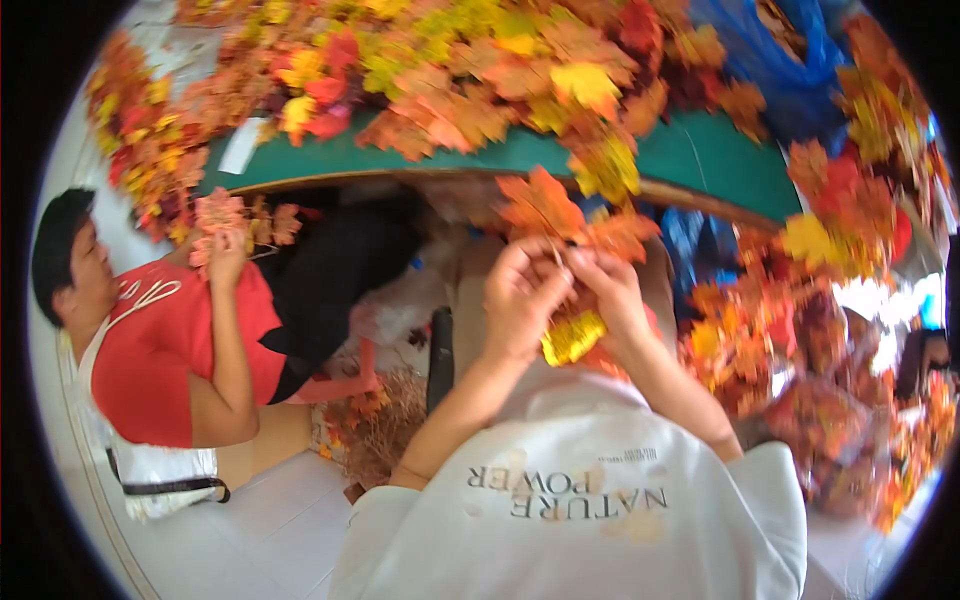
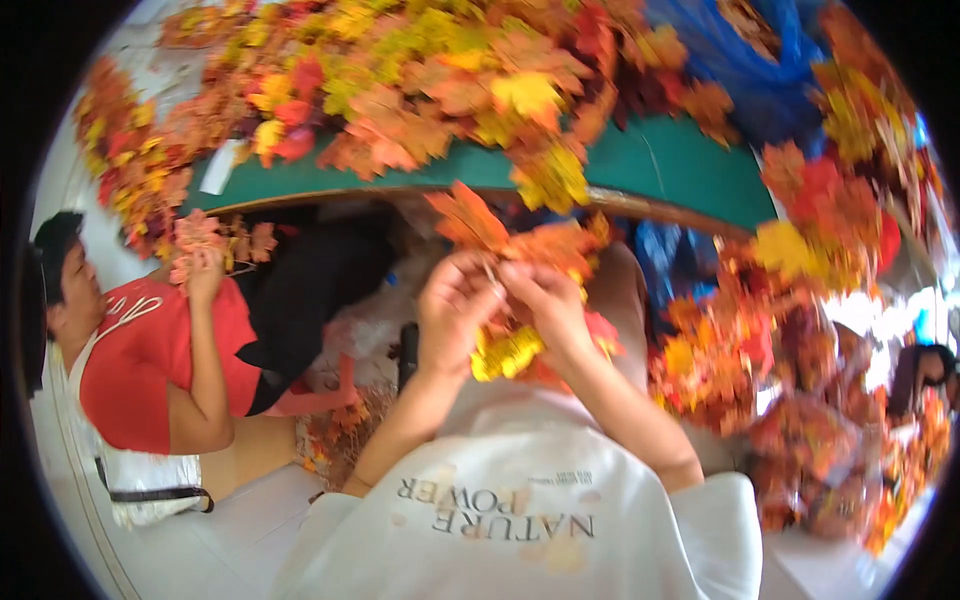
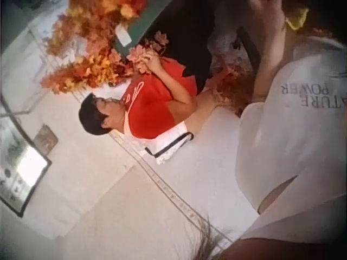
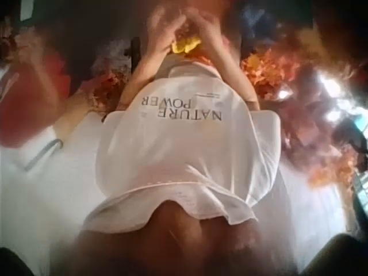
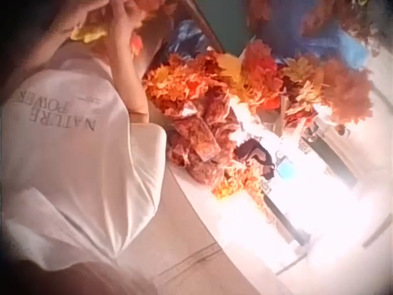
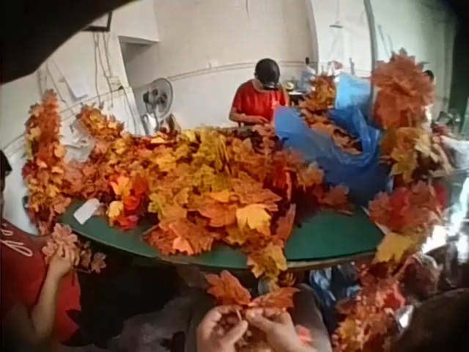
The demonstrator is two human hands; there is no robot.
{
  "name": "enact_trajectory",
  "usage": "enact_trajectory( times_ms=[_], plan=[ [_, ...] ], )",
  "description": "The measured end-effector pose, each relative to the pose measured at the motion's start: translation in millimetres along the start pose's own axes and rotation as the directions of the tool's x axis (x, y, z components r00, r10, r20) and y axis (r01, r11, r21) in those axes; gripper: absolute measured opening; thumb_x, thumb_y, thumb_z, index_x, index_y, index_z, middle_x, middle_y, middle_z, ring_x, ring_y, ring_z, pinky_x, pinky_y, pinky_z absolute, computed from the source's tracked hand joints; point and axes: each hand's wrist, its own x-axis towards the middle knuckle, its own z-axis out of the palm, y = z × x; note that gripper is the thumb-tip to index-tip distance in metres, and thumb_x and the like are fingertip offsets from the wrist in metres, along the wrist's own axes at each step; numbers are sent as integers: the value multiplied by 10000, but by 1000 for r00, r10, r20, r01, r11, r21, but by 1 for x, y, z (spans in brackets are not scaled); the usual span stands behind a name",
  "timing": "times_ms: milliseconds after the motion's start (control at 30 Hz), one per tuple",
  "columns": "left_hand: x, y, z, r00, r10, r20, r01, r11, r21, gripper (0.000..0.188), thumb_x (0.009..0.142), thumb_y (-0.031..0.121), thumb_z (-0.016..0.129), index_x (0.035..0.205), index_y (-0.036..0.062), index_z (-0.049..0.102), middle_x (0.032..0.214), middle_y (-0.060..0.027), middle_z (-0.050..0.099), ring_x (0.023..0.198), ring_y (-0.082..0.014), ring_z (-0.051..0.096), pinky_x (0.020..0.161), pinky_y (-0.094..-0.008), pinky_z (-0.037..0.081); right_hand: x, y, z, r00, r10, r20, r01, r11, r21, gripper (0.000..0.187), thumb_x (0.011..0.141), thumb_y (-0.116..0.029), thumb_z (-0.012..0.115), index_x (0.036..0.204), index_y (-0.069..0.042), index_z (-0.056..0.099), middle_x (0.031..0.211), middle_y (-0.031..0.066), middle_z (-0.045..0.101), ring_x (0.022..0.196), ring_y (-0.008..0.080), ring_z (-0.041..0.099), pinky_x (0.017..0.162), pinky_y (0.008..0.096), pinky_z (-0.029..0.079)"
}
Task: The person attaches artificial maple leaves to a plastic stem by hand to create a decorative garland.
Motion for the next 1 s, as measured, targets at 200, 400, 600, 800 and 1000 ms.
enact_trajectory(
  times_ms=[200,400,600,800,1000],
  plan=[
    [-2,-17,2,996,-52,75,56,996,-62,303,805,-82,603,1096,-33,533,839,-58,593,699,-114,581,665,-225,508,-8,6,-19,997,-61,-44,63,996,59,151,863,-178,652,872,-29,631,742,9,610,628,65,558,537,188,445],
    [-12,-30,2,996,-47,70,52,996,-70,287,799,-94,606,1075,-34,557,846,-62,605,691,-113,584,654,-222,506,-22,7,-30,995,-97,-30,98,995,35,117,849,-92,657,886,17,632,783,25,627,671,82,578,604,202,481],
    [-15,-33,0,995,-91,37,91,996,-7,269,801,-95,599,1058,-24,569,851,-55,605,700,-102,579,633,-223,507,-28,11,-34,985,-175,0,175,983,-53,80,859,-53,632,888,21,633,776,37,628,659,86,572,602,207,475],
    [1,-31,-7,987,-50,151,42,997,59,188,822,-56,605,1004,-10,583,841,-30,579,772,-104,564,677,-247,503,-24,20,-40,962,-253,-98,237,959,-155,174,854,-110,644,979,5,604,898,28,620,805,109,572,734,261,474],
    [6,-41,-20,985,-126,116,144,976,-163,113,904,109,560,963,19,595,957,-51,583,793,-137,569,641,-270,463,-20,26,-48,921,-384,69,372,808,-457,229,824,-35,613,1047,-7,568,1006,56,600,930,140,558,809,285,460]
  ],
)
